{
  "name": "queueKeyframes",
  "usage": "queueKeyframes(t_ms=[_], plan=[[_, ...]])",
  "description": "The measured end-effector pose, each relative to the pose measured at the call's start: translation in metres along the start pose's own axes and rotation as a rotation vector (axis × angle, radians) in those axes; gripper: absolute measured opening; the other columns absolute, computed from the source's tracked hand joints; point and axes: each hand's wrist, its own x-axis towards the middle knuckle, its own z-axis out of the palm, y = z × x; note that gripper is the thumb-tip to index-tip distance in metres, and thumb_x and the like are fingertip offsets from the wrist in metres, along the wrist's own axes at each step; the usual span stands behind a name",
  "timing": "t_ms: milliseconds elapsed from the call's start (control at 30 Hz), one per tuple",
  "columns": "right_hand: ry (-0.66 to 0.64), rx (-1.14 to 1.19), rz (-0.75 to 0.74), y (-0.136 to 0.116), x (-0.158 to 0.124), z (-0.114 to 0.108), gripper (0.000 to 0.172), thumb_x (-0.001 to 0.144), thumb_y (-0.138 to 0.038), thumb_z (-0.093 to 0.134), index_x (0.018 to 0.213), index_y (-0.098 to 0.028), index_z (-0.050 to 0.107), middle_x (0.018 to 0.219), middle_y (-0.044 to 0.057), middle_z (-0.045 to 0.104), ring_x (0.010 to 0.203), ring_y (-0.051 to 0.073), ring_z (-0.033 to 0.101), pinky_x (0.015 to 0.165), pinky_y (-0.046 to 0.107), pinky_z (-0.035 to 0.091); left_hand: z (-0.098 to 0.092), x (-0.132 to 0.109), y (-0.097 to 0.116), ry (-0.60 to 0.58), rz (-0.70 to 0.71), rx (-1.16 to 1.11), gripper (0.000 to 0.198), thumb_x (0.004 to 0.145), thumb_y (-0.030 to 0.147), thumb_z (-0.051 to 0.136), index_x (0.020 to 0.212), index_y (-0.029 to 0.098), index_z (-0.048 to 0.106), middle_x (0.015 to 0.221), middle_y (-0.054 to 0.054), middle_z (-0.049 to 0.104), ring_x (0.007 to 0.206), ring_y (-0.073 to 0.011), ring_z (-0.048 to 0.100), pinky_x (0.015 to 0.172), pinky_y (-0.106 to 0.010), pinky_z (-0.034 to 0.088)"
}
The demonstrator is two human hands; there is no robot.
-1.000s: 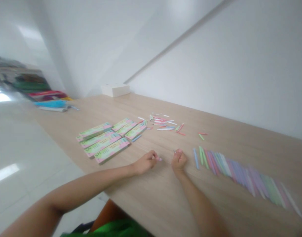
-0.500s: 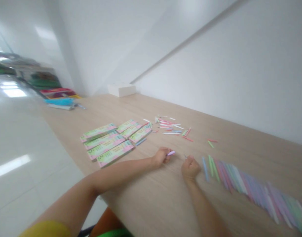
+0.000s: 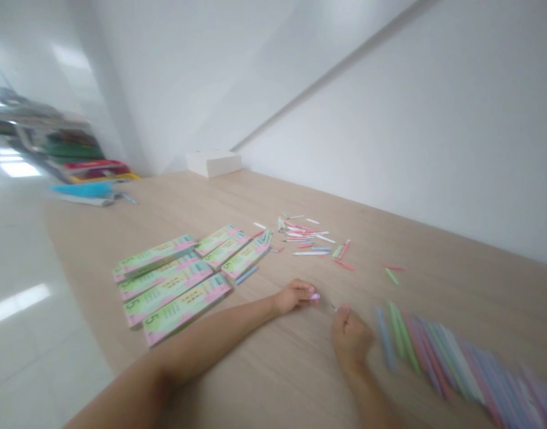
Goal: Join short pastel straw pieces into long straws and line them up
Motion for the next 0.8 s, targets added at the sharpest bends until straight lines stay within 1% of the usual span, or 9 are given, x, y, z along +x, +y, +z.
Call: queueKeyframes(t_ms=[67,167,233,333,433,667,733,800], plan=[[-0.006,0.017,0.001,0.000,0.000,0.000,0.051,0.095,-0.024,0.034,0.048,-0.016,0.051,0.043,0.004,0.049,0.039,0.011,0.037,0.048,0.028,0.018,-0.003,0.001,0.001,-0.056,-0.034,-0.001,0.053,0.072,0.060,0.064,0.069,0.006,0.064,0.047,0.004,0.040,0.041,-0.0052,0.025,0.045,-0.024,0.011],[-0.027,0.043,-0.010,-0.002,0.001,-0.003,0.049,0.095,-0.022,0.033,0.049,-0.016,0.052,0.045,0.004,0.050,0.042,0.011,0.040,0.049,0.028,0.020,-0.005,0.000,0.002,-0.090,-0.021,0.019,0.055,0.074,0.061,0.062,0.071,0.006,0.066,0.044,0.004,0.038,0.041,-0.0056,0.026,0.046,-0.024,0.013],[-0.041,0.042,-0.024,-0.005,0.002,-0.006,0.048,0.094,-0.021,0.033,0.050,-0.017,0.052,0.047,0.004,0.050,0.044,0.012,0.041,0.050,0.029,0.021,-0.005,0.000,0.001,-0.075,-0.010,0.022,0.055,0.074,0.061,0.062,0.069,0.007,0.065,0.042,0.005,0.035,0.041,-0.0053,0.025,0.045,-0.024,0.013],[-0.035,0.019,-0.064,-0.008,0.004,-0.010,0.047,0.093,-0.018,0.033,0.050,-0.017,0.051,0.048,0.003,0.050,0.046,0.012,0.041,0.052,0.029,0.021,-0.007,0.000,-0.002,-0.015,-0.008,0.013,0.054,0.073,0.062,0.063,0.068,0.008,0.062,0.044,0.005,0.037,0.040,-0.0043,0.023,0.043,-0.023,0.011],[-0.014,-0.014,-0.094,-0.011,0.005,-0.011,0.045,0.092,-0.017,0.035,0.050,-0.017,0.050,0.048,0.003,0.051,0.046,0.011,0.040,0.053,0.029,0.021,-0.006,0.000,-0.005,0.026,-0.003,0.019,0.054,0.075,0.063,0.060,0.071,0.009,0.061,0.044,0.006,0.036,0.038,-0.0041,0.023,0.041,-0.022,0.011],[-0.012,-0.061,-0.143,-0.013,0.006,-0.012,0.041,0.091,-0.017,0.040,0.051,-0.016,0.050,0.048,0.001,0.047,0.046,0.011,0.038,0.052,0.030,0.019,0.005,-0.004,-0.001,0.108,0.090,0.231,0.060,0.078,0.070,0.050,0.069,0.011,0.058,0.046,0.006,0.038,0.043,-0.0056,0.029,0.044,-0.021,0.020],[-0.025,-0.073,-0.157,-0.012,0.006,-0.012,0.041,0.090,-0.017,0.040,0.051,-0.016,0.050,0.048,0.001,0.047,0.047,0.011,0.038,0.053,0.030,0.019,0.005,-0.005,0.000,0.108,0.096,0.250,0.061,0.079,0.070,0.048,0.070,0.011,0.058,0.047,0.006,0.037,0.044,-0.0060,0.029,0.045,-0.021,0.020],[-0.044,-0.084,-0.161,-0.012,0.005,-0.012,0.041,0.090,-0.017,0.040,0.051,-0.016,0.051,0.048,0.001,0.047,0.047,0.011,0.038,0.053,0.030,0.019,0.004,-0.005,0.002,0.057,0.085,0.265,0.061,0.079,0.070,0.048,0.070,0.011,0.058,0.048,0.005,0.038,0.046,-0.0062,0.029,0.046,-0.021,0.021]])
